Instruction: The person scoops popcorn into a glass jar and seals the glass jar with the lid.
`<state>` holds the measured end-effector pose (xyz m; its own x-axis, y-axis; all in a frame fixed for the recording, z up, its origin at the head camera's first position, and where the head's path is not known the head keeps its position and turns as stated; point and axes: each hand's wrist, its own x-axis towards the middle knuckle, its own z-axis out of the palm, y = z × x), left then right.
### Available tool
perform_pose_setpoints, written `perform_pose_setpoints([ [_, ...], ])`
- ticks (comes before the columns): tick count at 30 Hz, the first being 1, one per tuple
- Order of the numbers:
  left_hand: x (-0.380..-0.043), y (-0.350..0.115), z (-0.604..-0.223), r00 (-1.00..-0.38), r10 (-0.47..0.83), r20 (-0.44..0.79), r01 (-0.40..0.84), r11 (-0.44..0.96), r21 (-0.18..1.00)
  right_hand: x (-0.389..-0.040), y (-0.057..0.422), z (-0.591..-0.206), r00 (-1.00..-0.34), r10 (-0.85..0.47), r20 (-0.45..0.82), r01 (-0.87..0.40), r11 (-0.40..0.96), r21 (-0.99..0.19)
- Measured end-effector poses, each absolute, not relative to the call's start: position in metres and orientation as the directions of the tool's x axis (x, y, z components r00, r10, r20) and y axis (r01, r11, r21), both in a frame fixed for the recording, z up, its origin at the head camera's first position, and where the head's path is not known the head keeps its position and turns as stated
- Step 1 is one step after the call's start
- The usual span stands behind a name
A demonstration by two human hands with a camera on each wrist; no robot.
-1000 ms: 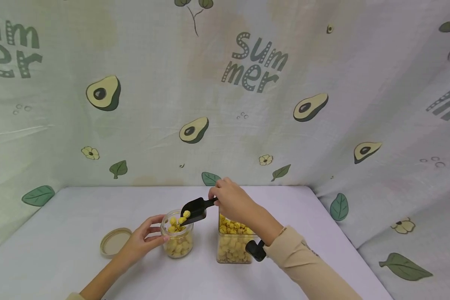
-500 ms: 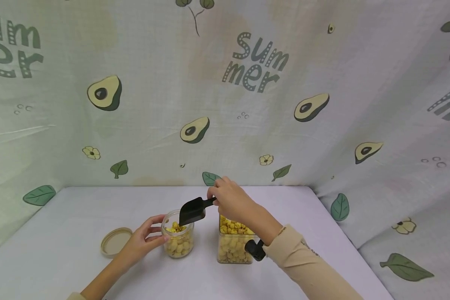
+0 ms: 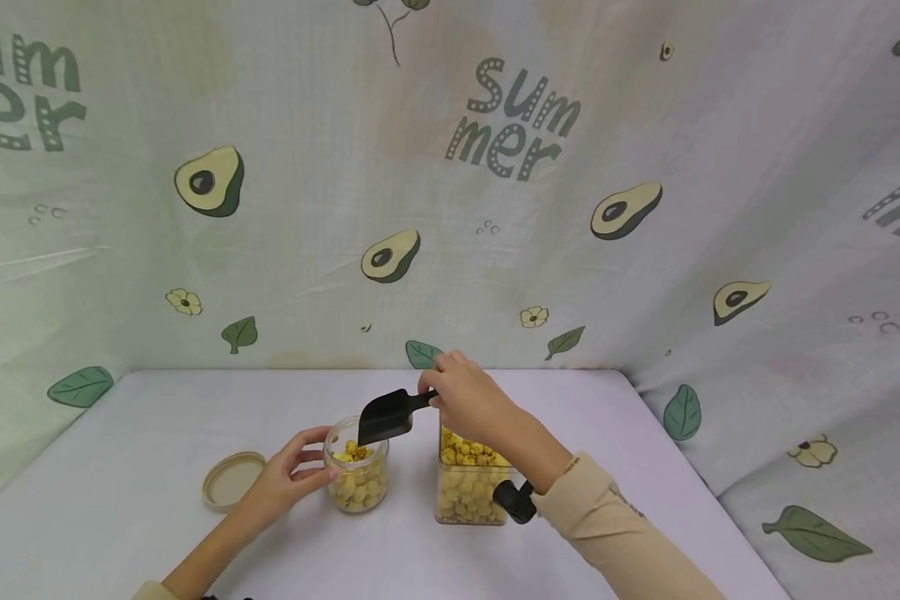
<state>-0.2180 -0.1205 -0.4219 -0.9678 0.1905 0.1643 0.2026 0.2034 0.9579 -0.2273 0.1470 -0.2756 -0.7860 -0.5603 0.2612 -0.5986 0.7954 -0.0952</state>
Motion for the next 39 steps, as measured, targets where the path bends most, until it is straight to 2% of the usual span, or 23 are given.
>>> perform_pose_setpoints([
  [19, -0.219, -0.119, -0.422, -0.965, 0.198, 0.173, 0.213, 0.204, 0.956, -0.222, 0.185, -0.281, -0.757, -0.519, 0.396, -0.621, 0.76, -0.192],
  [39, -0.217, -0.121, -0.421, -0.961, 0.209, 0.18, 0.225, 0.216, 0.95, -0.212, 0.234, -0.28, -0.779, -0.425, 0.461, -0.577, 0.774, -0.262],
])
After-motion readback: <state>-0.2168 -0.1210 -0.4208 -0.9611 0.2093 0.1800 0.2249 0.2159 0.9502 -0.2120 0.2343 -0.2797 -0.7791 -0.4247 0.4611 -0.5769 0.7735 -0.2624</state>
